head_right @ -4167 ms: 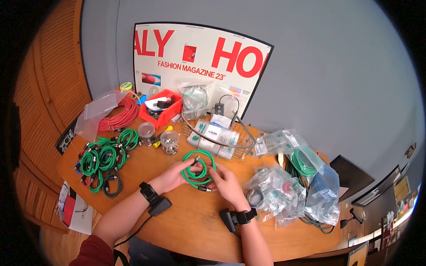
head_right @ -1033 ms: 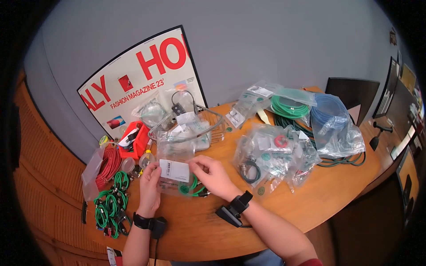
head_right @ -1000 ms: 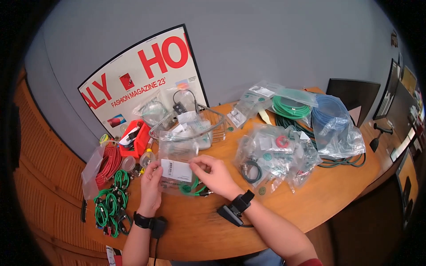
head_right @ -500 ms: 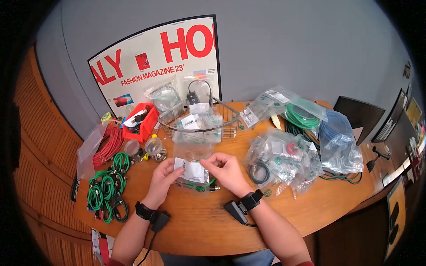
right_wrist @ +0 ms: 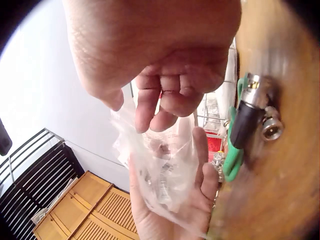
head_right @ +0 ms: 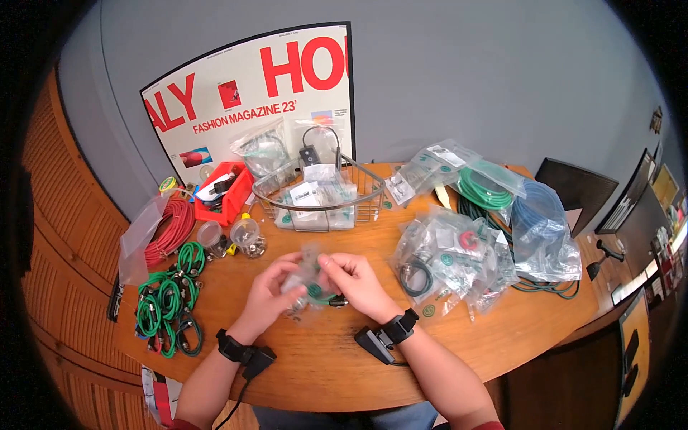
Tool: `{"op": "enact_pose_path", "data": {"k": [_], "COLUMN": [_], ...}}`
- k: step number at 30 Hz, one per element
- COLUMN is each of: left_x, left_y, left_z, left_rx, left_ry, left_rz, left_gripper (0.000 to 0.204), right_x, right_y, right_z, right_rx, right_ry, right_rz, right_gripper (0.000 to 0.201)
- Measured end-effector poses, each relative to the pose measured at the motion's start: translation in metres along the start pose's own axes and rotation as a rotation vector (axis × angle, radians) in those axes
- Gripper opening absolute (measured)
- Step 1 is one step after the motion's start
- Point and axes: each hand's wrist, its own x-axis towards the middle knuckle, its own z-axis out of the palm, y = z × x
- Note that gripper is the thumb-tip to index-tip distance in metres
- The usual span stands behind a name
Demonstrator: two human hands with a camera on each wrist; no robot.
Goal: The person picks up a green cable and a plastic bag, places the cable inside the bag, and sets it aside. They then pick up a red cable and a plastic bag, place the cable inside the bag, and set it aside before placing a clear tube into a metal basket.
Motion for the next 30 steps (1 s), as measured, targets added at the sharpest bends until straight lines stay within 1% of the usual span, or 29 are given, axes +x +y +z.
{"op": "enact_pose_path", "data": {"k": [1, 2, 3, 4, 5, 6, 7, 8, 9, 10, 11, 12, 13, 14, 15, 17, 18, 19, 21, 22, 24, 25, 27, 28, 29, 30], "left_x": [-0.001, -0.001, 0.000, 0.001, 0.003, 0.004, 0.005, 0.005, 0.005, 0.005, 0.006, 0.006, 0.006, 0.006, 0.006, 0.005, 0.005, 0.006, 0.007, 0.007, 0.007, 0.007, 0.008, 0.008, 0.008, 0.008], "left_y": [0.001, -0.009, -0.009, -0.008, -0.008, -0.011, -0.011, -0.011, -0.011, -0.013, -0.015, -0.018, -0.019, -0.020, -0.021, -0.022, -0.022, -0.025, -0.030, -0.030, -0.028, -0.028, -0.028, -0.026, -0.023, -0.020], "left_z": [-0.003, -0.012, -0.018, -0.024, -0.028, -0.030, -0.031, -0.032, -0.034, -0.036, -0.038, -0.041, -0.043, -0.045, -0.046, -0.046, -0.047, -0.048, -0.051, -0.051, -0.051, -0.052, -0.053, -0.052, -0.051, -0.050], "left_rx": [-0.115, -0.147, -0.146, -0.291, -0.437, -0.416, -0.416, -0.477, -0.539, -0.540, -0.603, -0.666, -0.668, -0.721, -0.774, -0.764, -0.749, -0.754, -0.654, -0.658, -0.651, -0.655, -0.664, -0.668, -0.665, -0.663], "left_ry": [0.032, 0.082, 0.083, 0.085, 0.087, 0.120, 0.123, 0.145, 0.166, 0.170, 0.162, 0.153, 0.159, 0.143, 0.126, 0.132, 0.132, 0.139, 0.110, 0.116, 0.068, 0.072, 0.030, 0.031, 0.024, 0.017], "left_rz": [-0.055, -0.104, -0.102, -0.143, -0.185, -0.206, -0.203, -0.203, -0.202, -0.199, -0.191, -0.179, -0.173, -0.167, -0.160, -0.136, -0.124, -0.114, -0.136, -0.130, -0.131, -0.127, -0.141, -0.140, -0.137, -0.135], "left_gripper": [0.045, 0.036, 0.036, 0.039, 0.044, 0.051, 0.051, 0.053, 0.055, 0.055, 0.057, 0.059, 0.059, 0.061, 0.062, 0.065, 0.067, 0.067, 0.067, 0.067, 0.072, 0.072, 0.075, 0.075, 0.077, 0.078], "right_x": [-0.001, 0.001, 0.006, 0.009, 0.010, 0.009, 0.008, 0.007, 0.007, 0.006, 0.004, 0.002, 0.001, 0.000, -0.001, -0.002, -0.003, -0.003, -0.003, -0.001, 0.001, 0.002, 0.002, 0.004, 0.005, 0.006], "right_y": [-0.004, 0.003, 0.016, 0.018, 0.016, 0.012, 0.007, 0.005, 0.004, 0.003, 0.001, -0.002, -0.004, -0.005, -0.005, -0.006, -0.006, -0.006, -0.006, -0.004, 0.001, 0.000, -0.005, -0.004, -0.003, -0.001], "right_z": [0.001, -0.001, -0.005, -0.005, -0.007, -0.010, -0.012, -0.013, -0.015, -0.015, -0.014, -0.012, -0.010, -0.011, -0.011, -0.010, -0.010, -0.009, -0.007, -0.006, -0.005, -0.005, -0.004, -0.002, -0.004, -0.007], "right_rx": [0.071, 0.070, -0.072, -0.214, -0.214, -0.408, -0.601, -0.602, -0.732, -0.860, -0.860, -0.870, -0.880, -0.930, -0.935, -0.966, -0.964, -0.971, -0.991, -0.995, -0.796, -0.800, -0.837, -0.828, -0.831, -0.715], "right_ry": [0.007, 0.006, 0.089, 0.169, 0.165, 0.150, 0.133, 0.130, 0.027, -0.078, -0.084, -0.158, -0.234, -0.294, -0.303, -0.379, -0.417, -0.427, -0.394, -0.403, -0.300, -0.306, -0.166, -0.047, -0.048, 0.059], "right_rz": [0.028, 0.027, -0.049, -0.125, -0.126, -0.227, -0.329, -0.330, -0.336, -0.341, -0.342, -0.312, -0.283, -0.311, -0.315, -0.292, -0.270, -0.274, -0.319, -0.322, -0.233, -0.233, -0.313, -0.421, -0.419, -0.307], "right_gripper": [0.023, 0.023, 0.018, 0.014, 0.014, 0.011, 0.013, 0.013, 0.018, 0.026, 0.026, 0.028, 0.031, 0.042, 0.042, 0.057, 0.069, 0.069, 0.063, 0.063, 0.053, 0.053, 0.036, 0.024, 0.024, 0.021]}}
